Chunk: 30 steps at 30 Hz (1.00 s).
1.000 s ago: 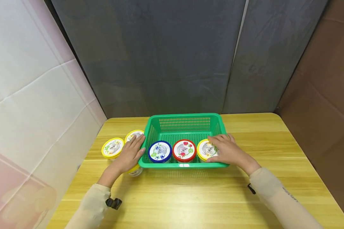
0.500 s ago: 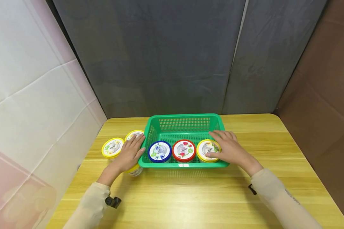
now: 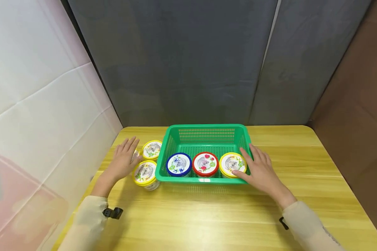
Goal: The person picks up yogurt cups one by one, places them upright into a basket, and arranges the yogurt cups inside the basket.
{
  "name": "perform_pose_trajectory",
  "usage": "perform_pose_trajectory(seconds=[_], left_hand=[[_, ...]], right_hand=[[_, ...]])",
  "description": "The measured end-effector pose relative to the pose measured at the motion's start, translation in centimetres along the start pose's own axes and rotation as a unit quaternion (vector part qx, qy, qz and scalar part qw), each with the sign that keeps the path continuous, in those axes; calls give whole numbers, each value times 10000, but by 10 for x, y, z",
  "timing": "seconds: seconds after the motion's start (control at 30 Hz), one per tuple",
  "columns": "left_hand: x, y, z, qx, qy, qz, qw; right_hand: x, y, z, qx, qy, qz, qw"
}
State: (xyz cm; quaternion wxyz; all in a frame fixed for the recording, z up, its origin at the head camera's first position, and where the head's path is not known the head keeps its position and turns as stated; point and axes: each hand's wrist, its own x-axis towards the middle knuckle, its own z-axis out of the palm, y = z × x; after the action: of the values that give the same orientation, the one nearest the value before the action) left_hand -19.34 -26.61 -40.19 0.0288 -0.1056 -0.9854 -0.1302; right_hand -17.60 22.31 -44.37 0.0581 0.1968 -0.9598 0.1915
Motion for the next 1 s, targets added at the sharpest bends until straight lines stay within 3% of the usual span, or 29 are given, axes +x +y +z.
perform_pose_trajectory(seconds=[0.33, 1.0], left_hand=[[-15, -33, -3, -259, -370, -377, 9983], [-24, -55, 12, -366, -531, -568, 9963]], right_hand=[[-12, 3, 12, 134, 17, 356, 9993], [-14, 4, 18, 411, -18, 516, 9978]])
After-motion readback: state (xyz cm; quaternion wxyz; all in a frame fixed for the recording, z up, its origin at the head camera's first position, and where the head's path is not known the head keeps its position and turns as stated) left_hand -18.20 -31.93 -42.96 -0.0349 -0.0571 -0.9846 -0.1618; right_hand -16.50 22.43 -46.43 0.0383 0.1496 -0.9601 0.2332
